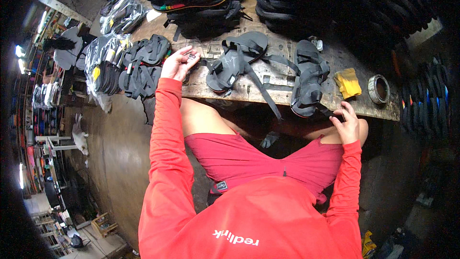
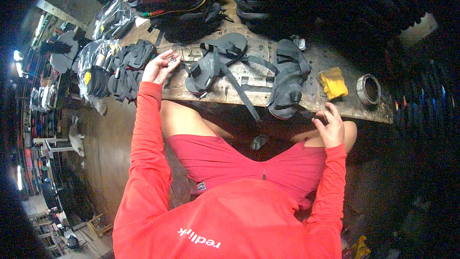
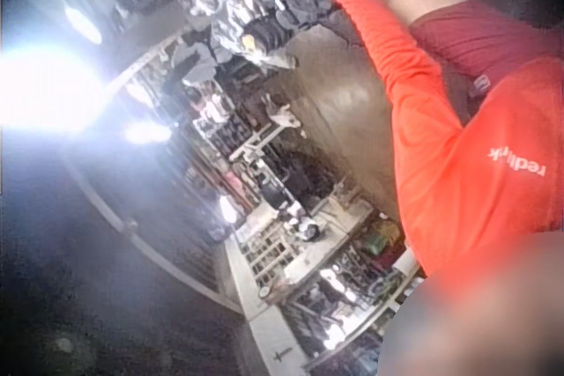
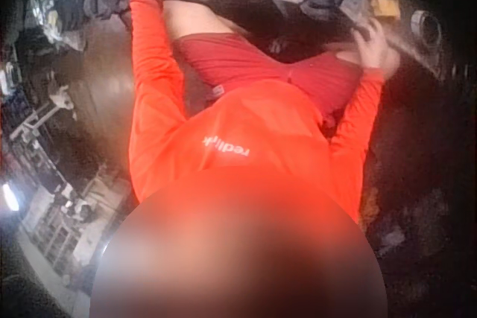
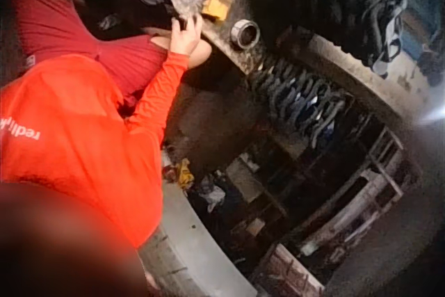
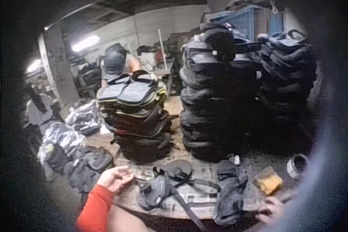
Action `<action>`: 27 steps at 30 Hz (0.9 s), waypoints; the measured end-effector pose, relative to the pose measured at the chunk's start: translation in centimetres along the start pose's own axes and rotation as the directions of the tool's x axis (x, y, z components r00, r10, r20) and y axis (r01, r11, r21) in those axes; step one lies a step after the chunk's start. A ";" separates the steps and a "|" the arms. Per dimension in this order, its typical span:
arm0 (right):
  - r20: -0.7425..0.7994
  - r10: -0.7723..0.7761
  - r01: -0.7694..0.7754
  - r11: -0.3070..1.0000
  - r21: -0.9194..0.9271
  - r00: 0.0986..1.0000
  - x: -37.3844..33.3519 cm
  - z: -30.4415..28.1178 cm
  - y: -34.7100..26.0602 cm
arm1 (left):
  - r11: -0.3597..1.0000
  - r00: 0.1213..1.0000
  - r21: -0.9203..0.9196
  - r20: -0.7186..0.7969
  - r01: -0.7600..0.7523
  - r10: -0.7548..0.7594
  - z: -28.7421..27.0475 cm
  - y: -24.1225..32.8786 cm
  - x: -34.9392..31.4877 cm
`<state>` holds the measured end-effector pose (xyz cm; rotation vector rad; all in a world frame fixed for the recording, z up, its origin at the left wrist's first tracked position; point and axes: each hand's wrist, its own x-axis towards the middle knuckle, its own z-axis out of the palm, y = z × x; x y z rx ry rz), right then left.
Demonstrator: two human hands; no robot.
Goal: The person wipes a black sandal with a yellow cloth, then threads and secures a strap through a buckle on the sandal. They repeat the process on a second sandal, adjusting the strap and buckle to complete the assembly.
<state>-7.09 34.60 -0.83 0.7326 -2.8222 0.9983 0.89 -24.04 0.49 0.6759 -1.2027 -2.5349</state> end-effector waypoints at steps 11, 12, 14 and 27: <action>0.545 0.286 -0.615 0.380 0.691 0.788 -7.1 -6.9 -4.7 | 0.809 0.948 0.556 -0.109 -0.191 0.299 2.5 2.0 -3.2; 0.560 0.200 -0.594 0.299 0.747 0.804 -7.4 -7.4 -4.8 | 0.842 0.942 0.499 -0.135 -0.202 0.306 3.8 2.1 -4.5; 0.267 -0.121 -0.291 -0.287 0.913 0.956 -7.4 -6.3 -5.4 | 0.867 0.955 0.419 -0.003 -0.268 0.296 7.3 1.5 -8.1; -0.274 -0.031 0.109 0.955 0.276 0.961 0.4 -4.0 -9.1 | 0.850 0.820 -0.094 0.336 0.518 -0.463 22.3 -17.3 -17.7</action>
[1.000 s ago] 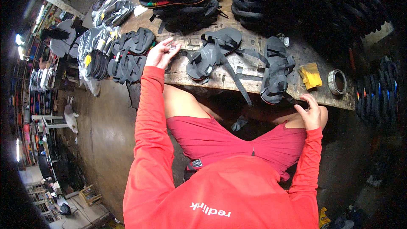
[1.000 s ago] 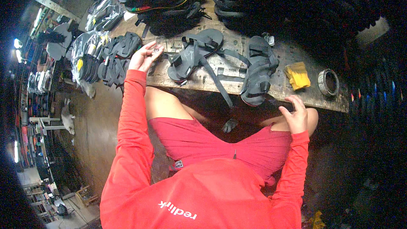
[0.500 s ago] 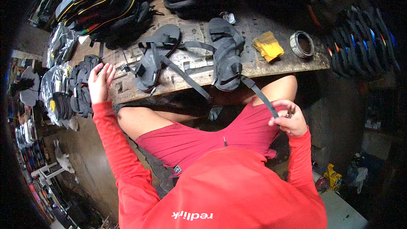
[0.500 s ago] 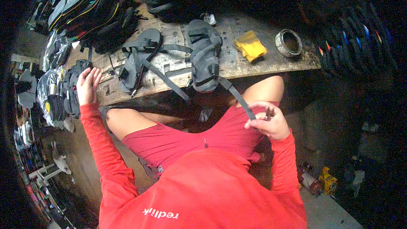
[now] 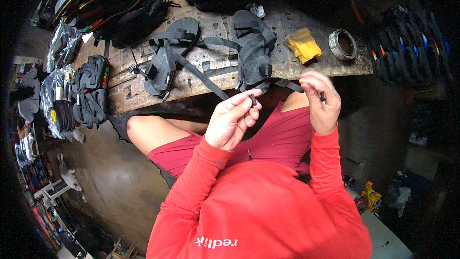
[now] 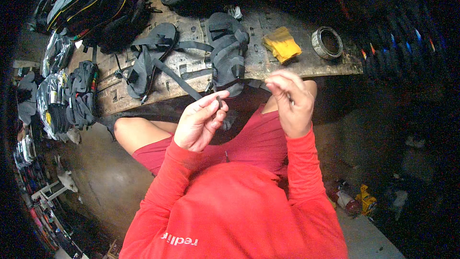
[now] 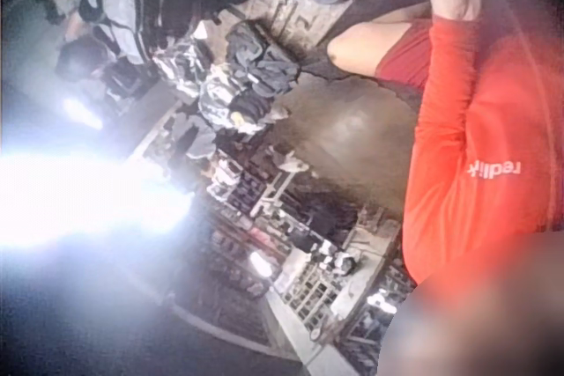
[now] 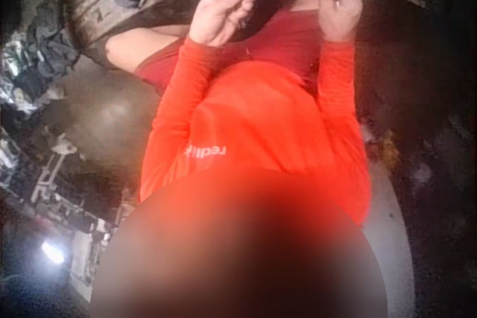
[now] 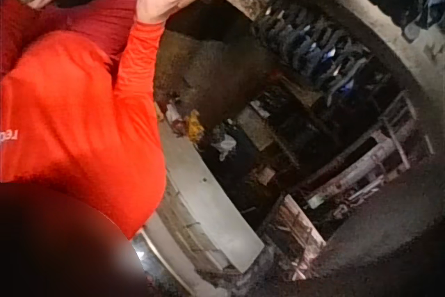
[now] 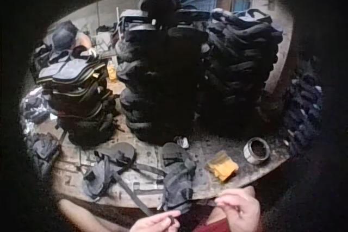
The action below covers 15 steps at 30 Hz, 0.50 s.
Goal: The person wipes a black sandal with a yellow cloth, then threads and secures a strap through a buckle on the sandal. They repeat the process on a second sandal, adjusting the strap and buckle to complete the assembly.
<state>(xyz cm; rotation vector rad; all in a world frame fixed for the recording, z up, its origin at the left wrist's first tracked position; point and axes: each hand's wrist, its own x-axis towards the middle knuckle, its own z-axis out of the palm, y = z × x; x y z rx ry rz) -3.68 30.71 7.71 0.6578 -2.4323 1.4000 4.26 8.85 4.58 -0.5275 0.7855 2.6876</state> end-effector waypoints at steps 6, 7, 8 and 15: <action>0.429 0.421 -0.601 0.563 0.567 0.799 -0.8 1.6 0.6 | 0.989 0.989 0.136 -0.122 -0.063 0.080 0.9 -0.4 -0.1; 0.499 0.405 -0.643 0.475 0.601 0.766 -1.2 2.1 0.4 | 0.983 0.988 0.171 -0.132 -0.062 0.085 0.9 -0.4 -0.1; 0.532 0.450 -0.696 0.435 0.571 0.717 -1.5 2.5 0.4 | 0.977 0.991 0.205 -0.098 -0.065 0.086 0.9 -0.4 -0.1; 0.577 0.531 -0.784 0.408 0.468 0.621 -2.8 2.2 0.1 | 0.980 0.993 0.174 -0.052 -0.096 0.106 0.4 -0.2 -0.7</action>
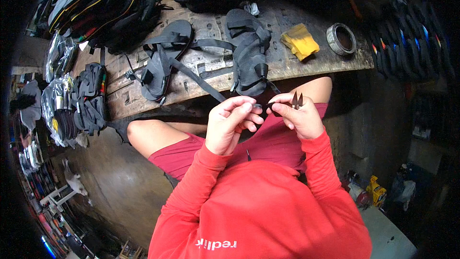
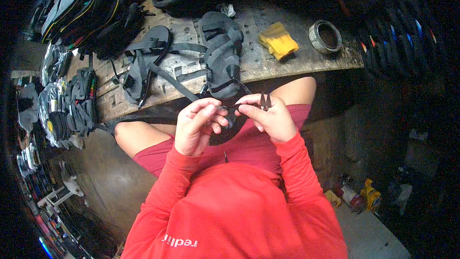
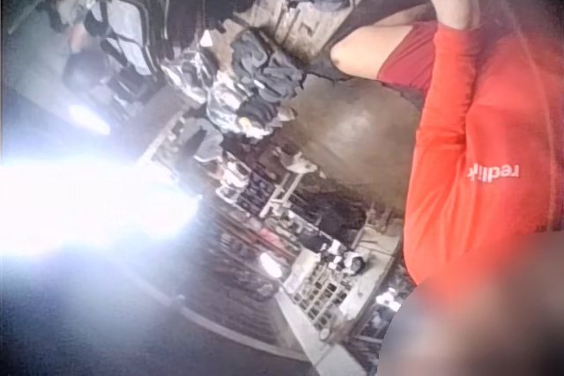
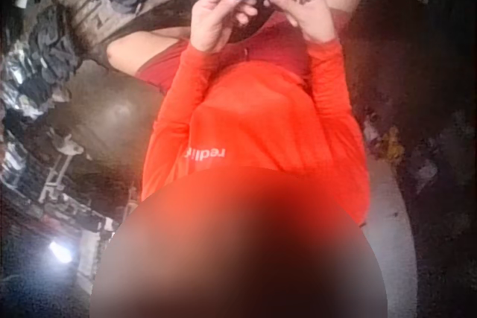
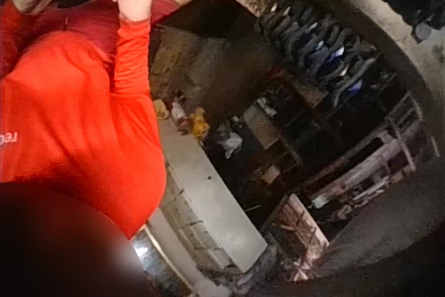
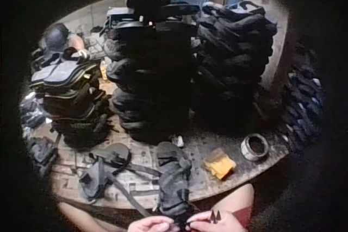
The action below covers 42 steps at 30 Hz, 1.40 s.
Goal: The person wipes a black sandal with a yellow cloth, then threads and secures a strap through a buckle on the sandal. They repeat the process on a second sandal, adjusting the strap and buckle to complete the assembly.
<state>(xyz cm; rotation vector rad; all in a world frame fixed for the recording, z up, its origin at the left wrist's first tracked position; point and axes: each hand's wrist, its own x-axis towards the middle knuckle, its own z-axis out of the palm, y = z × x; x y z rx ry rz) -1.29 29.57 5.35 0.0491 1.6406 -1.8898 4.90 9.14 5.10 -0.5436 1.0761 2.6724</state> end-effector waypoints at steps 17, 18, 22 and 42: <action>0.264 0.056 -0.066 0.997 0.027 0.963 0.6 -2.4 -0.3 | 0.977 0.970 0.015 0.123 0.211 -0.211 0.0 -1.5 1.0; 0.280 0.058 -0.065 0.998 0.016 0.958 0.6 -2.4 -0.3 | 0.978 0.970 0.030 0.130 0.205 -0.207 0.1 -1.5 0.9; 0.168 0.084 -0.083 0.996 -0.016 0.982 0.6 -2.4 -0.4 | 0.988 0.972 -0.012 0.181 0.153 -0.149 0.4 -1.2 0.7; 0.265 -0.268 0.328 0.920 -0.214 0.926 -2.5 -2.8 -0.3 | 0.949 0.934 0.121 0.183 0.290 -0.308 1.9 -4.4 1.0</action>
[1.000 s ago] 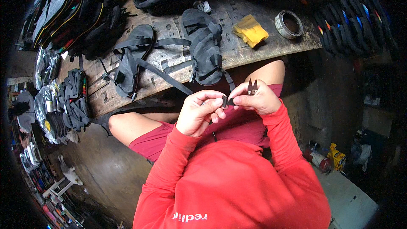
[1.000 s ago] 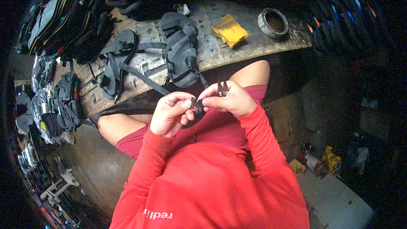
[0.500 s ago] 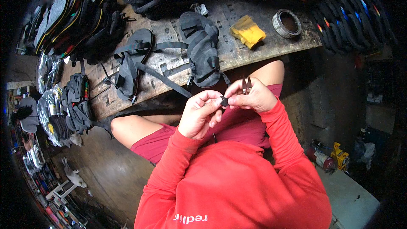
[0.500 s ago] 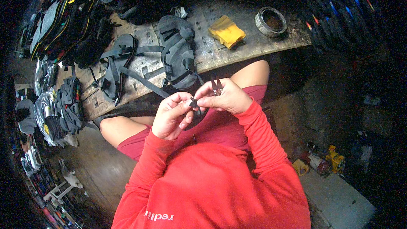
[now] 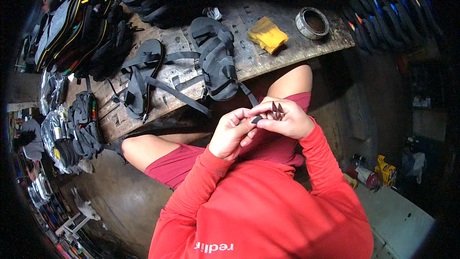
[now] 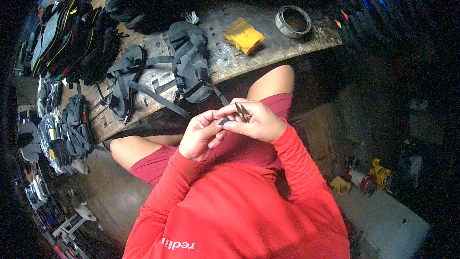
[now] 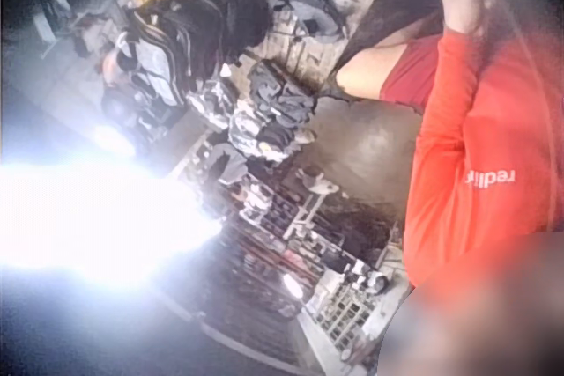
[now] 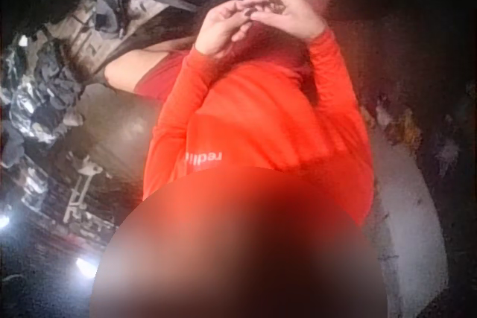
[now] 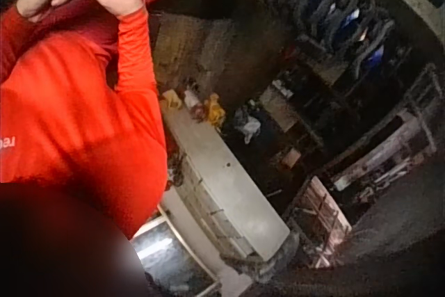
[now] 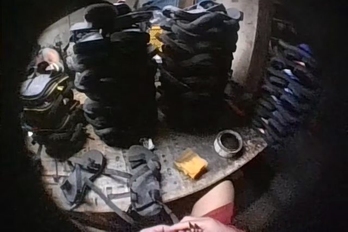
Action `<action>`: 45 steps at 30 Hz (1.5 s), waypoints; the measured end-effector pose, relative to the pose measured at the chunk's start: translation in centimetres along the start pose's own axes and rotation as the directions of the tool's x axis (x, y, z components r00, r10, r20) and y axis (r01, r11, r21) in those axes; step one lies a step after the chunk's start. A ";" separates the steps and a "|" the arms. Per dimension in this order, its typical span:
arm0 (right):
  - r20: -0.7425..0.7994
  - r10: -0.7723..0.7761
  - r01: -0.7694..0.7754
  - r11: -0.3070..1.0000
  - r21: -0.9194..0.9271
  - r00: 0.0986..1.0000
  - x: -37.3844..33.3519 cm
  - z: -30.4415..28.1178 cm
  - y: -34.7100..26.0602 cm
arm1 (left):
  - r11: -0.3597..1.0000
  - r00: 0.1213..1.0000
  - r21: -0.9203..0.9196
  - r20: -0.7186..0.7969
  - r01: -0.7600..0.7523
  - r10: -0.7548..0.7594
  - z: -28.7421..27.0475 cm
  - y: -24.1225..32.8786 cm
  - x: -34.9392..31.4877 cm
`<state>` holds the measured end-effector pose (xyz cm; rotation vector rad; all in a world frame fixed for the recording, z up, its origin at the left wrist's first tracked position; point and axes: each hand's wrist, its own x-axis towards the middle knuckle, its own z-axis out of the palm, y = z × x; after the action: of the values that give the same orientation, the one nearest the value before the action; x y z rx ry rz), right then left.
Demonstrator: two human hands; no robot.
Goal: The person wipes a black sandal with a yellow cloth, then threads and secures a strap through a buckle on the sandal. They repeat the process on a second sandal, adjusting the strap and buckle to complete the assembly.
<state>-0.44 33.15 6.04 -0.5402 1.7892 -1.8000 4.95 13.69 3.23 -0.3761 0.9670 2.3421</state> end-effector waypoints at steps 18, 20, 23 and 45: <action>-0.403 -0.144 -0.051 0.898 -0.436 0.904 0.4 3.8 -0.7 | 0.854 0.884 0.381 -0.163 -0.353 0.438 -0.3 -0.2 0.8; -0.361 -0.171 -0.029 0.872 -0.488 0.917 0.6 3.8 -0.7 | 0.837 0.882 0.408 -0.137 -0.365 0.452 -0.5 0.1 0.7; -0.316 -0.115 -0.046 0.887 -0.460 0.942 1.2 3.5 -0.5 | 0.906 0.920 0.275 -0.134 -0.321 0.367 -1.2 0.1 0.6; -0.077 -0.634 0.369 0.540 -0.757 0.770 2.0 4.5 3.6 | 0.315 0.737 0.875 0.069 -0.369 0.672 -1.9 1.1 -1.6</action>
<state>1.21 28.46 2.45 -1.2328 2.8431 -1.5198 5.64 11.09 3.20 0.0268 2.6044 1.9212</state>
